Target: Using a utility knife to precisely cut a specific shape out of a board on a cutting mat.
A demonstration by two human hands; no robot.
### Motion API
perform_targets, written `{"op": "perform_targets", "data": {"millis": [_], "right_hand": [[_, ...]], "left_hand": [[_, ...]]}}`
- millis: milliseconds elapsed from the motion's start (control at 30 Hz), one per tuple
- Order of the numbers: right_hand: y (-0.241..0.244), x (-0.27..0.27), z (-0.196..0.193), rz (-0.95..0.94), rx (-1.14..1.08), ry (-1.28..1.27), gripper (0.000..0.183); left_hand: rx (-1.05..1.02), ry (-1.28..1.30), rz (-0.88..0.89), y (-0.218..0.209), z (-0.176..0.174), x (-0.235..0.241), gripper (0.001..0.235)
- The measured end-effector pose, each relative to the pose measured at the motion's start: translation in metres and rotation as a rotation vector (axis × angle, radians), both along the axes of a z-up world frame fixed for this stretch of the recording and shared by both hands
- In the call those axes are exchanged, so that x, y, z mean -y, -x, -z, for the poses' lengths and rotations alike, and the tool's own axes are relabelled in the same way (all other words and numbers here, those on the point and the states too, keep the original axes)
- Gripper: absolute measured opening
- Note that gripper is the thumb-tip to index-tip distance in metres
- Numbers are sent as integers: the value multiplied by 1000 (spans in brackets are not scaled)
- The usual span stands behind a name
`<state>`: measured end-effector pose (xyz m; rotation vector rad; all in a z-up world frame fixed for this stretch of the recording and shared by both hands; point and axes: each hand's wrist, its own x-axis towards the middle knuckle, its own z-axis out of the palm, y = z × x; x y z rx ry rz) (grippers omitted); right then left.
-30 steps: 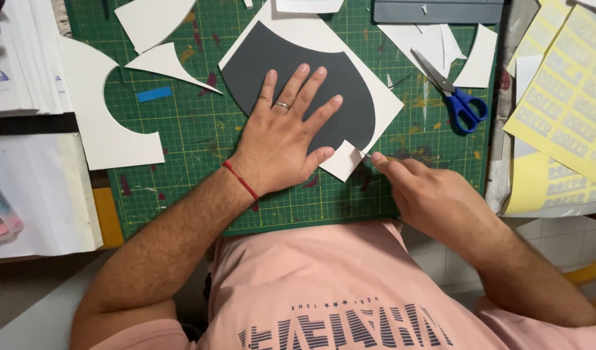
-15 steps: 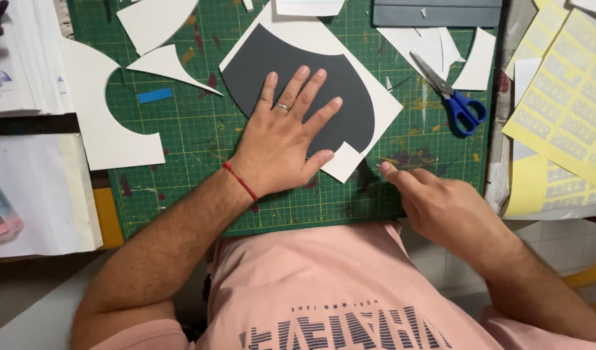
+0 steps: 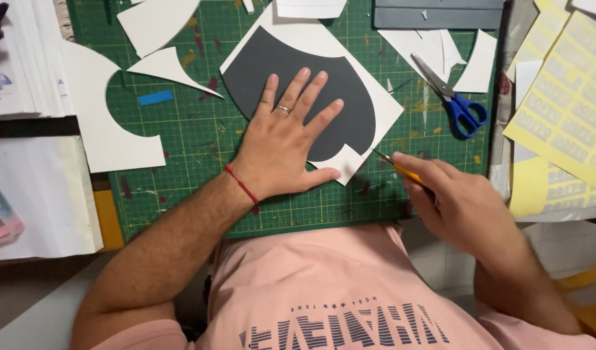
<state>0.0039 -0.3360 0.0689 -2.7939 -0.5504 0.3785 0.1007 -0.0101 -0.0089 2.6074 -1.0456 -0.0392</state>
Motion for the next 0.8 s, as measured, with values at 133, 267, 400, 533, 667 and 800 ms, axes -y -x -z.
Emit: {"op": "perform_targets", "data": {"millis": [133, 267, 400, 533, 667, 800], "right_hand": [[-5, -13, 8, 4, 14, -143, 43], [-7, -24, 25, -54, 21, -152, 48], [-9, -25, 33, -73, 35, -150, 48], [-10, -26, 31, -86, 37, -123, 48], [-11, -28, 29, -103, 47, -104, 48], [-13, -30, 26, -106, 55, -113, 46]], "left_hand": [[50, -39, 3, 2, -1, 0, 140], [104, -16, 23, 0, -3, 2, 133], [98, -15, 23, 1, -5, 1, 131], [82, -18, 25, 2, -3, 2, 132], [67, -24, 25, 2, -2, 1, 131], [67, -32, 25, 2, -2, 1, 131]]}}
